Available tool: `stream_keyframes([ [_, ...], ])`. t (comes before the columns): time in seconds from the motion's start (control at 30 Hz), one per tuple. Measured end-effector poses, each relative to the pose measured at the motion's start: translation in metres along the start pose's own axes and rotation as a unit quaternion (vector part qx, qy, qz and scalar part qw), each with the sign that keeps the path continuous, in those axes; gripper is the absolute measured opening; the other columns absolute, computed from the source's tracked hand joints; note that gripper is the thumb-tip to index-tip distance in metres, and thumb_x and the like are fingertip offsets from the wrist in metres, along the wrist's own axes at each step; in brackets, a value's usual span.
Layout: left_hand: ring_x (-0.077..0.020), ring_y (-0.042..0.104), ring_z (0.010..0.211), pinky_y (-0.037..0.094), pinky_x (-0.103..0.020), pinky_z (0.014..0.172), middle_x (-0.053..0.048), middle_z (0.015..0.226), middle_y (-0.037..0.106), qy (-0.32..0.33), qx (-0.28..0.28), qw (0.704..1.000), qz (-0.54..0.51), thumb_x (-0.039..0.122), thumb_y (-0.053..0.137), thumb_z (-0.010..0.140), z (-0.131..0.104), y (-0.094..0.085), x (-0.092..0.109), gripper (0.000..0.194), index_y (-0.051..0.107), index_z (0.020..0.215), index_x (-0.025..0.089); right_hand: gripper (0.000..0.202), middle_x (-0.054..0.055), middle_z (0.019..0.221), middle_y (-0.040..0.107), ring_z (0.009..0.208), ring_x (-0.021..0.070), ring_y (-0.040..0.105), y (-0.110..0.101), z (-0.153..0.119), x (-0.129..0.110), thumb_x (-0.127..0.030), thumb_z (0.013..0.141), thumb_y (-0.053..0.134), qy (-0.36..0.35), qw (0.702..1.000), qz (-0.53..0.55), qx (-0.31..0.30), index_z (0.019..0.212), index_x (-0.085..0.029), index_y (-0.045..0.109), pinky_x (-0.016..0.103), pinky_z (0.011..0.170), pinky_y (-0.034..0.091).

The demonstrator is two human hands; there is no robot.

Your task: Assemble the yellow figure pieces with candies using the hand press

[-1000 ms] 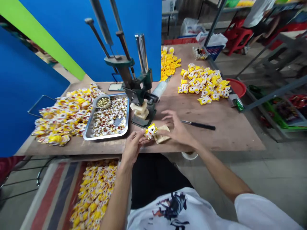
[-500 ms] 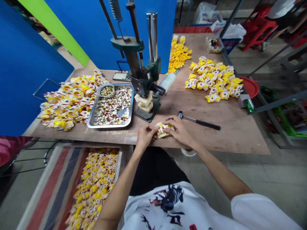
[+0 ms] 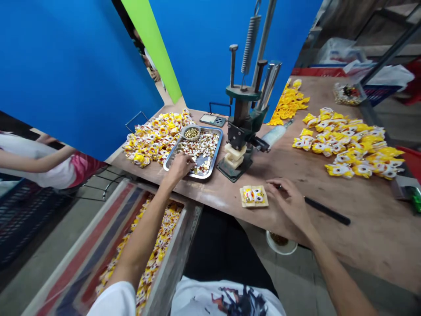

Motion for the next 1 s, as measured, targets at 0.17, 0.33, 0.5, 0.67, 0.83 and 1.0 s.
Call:
stream_keyframes([
  [0.17,-0.0295,0.068,0.084,0.055,-0.04,0.088,-0.01,0.079,0.071,-0.012,-0.042,0.999,0.017,0.008,0.083,0.073,0.007,0.004,0.005,0.024,0.069,0.059,0.022,0.034,0.012,0.123,0.075,0.112,0.0331,0.074,0.008,-0.006,-0.003,-0.058,0.106,0.065,-0.003,1.0,-0.007,-0.002,0.113,-0.029,0.082,0.05,0.093,0.065],
  [0.33,-0.0226,0.07,0.077,0.057,-0.035,0.082,-0.006,0.083,0.076,0.016,-0.031,0.992,-0.12,0.018,0.081,0.087,-0.017,0.003,0.051,0.006,0.075,0.086,0.019,0.028,0.01,0.119,0.075,0.114,0.0306,0.073,-0.001,0.005,-0.032,-0.053,0.107,0.067,-0.029,0.999,0.032,0.001,0.112,-0.031,0.084,0.046,0.097,0.064],
  [0.5,-0.0219,0.077,0.078,0.058,-0.03,0.072,-0.006,0.085,0.081,0.037,-0.258,0.886,-0.383,0.033,0.08,0.089,-0.067,0.064,0.153,0.018,0.071,0.096,0.019,0.023,0.006,0.125,0.08,0.123,0.0304,0.07,0.02,0.026,-0.073,-0.047,0.103,0.076,-0.104,0.987,0.069,-0.101,0.12,-0.034,0.086,0.05,0.114,0.055],
  [0.67,-0.017,0.07,0.065,0.056,-0.029,0.066,-0.009,0.079,0.079,-0.095,-0.327,0.788,-0.513,0.038,0.088,0.078,-0.075,0.113,0.18,0.025,0.073,0.079,0.018,0.021,0.004,0.103,0.085,0.099,0.026,0.074,0.041,0.034,-0.047,-0.048,0.101,0.076,-0.046,0.987,0.086,-0.124,0.104,-0.031,0.088,0.042,0.098,0.058],
  [0.83,-0.0104,0.056,0.054,0.044,-0.021,0.05,-0.006,0.066,0.068,-0.214,-0.352,0.737,-0.536,0.033,0.092,0.075,-0.072,0.141,0.161,0.026,0.074,0.071,0.014,0.04,0.005,0.095,0.085,0.086,0.023,0.075,0.059,0.039,-0.011,-0.062,0.094,0.079,0.017,0.979,0.129,-0.157,0.098,-0.023,0.087,0.034,0.08,0.056],
  [1.0,-0.007,0.057,0.057,0.048,-0.014,0.054,-0.003,0.068,0.067,-0.322,-0.38,0.672,-0.548,0.022,0.085,0.081,-0.081,0.157,0.155,0.012,0.078,0.083,0.012,0.05,0.007,0.092,0.083,0.086,0.0223,0.073,0.064,0.046,0.0,-0.068,0.088,0.082,0.025,0.978,0.125,-0.165,0.091,-0.018,0.085,0.032,0.077,0.054],
])
Point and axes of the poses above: each hand's wrist, its own z-axis towards the middle knuckle, its own y-axis out of the palm, x = y × z, the point moved 6 cm from there along z, towards the middle knuckle
